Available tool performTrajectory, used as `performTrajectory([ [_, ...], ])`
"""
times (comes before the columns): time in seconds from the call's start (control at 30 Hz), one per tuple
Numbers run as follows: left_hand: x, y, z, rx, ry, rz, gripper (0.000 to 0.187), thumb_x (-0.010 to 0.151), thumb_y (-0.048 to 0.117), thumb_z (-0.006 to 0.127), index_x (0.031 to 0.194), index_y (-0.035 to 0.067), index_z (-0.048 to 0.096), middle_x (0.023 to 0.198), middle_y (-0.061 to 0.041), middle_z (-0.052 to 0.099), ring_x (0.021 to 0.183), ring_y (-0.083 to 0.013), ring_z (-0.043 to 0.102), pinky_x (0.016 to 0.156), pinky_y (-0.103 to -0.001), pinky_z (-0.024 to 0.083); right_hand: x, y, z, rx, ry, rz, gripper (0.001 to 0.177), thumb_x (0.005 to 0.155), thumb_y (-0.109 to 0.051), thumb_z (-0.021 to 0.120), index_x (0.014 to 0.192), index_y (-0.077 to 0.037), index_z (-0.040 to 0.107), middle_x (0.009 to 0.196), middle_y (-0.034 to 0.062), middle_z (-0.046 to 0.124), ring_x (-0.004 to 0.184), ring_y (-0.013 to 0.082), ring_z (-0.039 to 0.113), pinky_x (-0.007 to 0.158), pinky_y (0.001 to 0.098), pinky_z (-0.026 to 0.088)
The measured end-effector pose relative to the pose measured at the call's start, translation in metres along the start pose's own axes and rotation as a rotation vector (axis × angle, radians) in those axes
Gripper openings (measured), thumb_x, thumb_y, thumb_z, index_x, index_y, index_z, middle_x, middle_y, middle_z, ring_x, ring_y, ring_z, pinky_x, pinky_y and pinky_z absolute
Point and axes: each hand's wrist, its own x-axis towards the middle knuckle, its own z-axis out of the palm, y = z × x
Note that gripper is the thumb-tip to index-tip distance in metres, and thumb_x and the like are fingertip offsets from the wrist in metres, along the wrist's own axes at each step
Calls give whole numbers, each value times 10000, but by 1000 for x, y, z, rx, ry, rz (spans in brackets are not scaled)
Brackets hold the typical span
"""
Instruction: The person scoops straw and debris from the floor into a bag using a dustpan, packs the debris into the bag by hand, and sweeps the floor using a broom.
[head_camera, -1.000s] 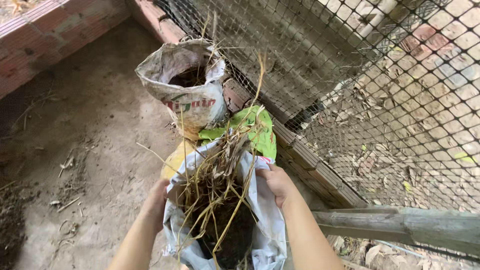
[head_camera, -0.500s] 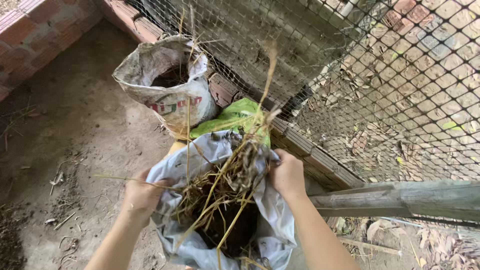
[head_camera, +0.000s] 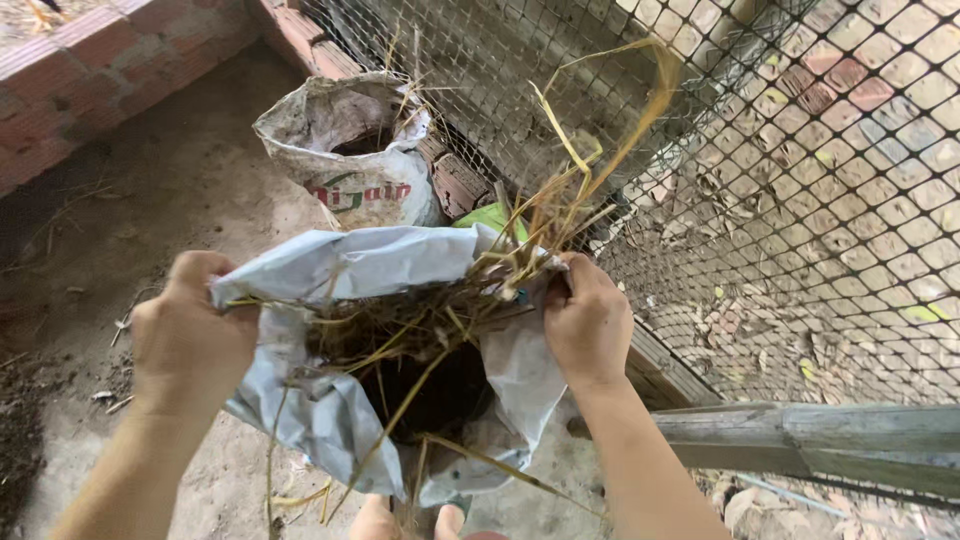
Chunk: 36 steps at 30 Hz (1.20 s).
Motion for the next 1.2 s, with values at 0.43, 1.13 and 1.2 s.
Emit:
performTrajectory([
  [0.43,-156,-105,82,-1487,-380,-775,749,868,431,729,1505,99,514,1309,-117,648,1165,-294,583,975,-488,453,-71,97,19,1487,-846,566,555,937,-364,633,1390,-50,568,1225,66,686,1096,206,645,996,407,496],
  [1.13,-176,42,-22,-1002,-263,-698,587,757,-99,656,1316,-1,506,1181,-167,727,1037,-266,723,922,-375,560,-130,8,-56,652,-186,945,320,825,-46,661,1141,-4,690,981,73,742,853,211,701,724,340,555],
  [1.2,-166,45,-42,-1010,-311,-801,528,803,-63,595,1317,-11,487,1152,-181,685,992,-306,726,878,-413,611,-109,0,-70,661,-190,959,349,807,-40,641,1129,70,719,1000,171,735,843,281,705,716,382,552],
])
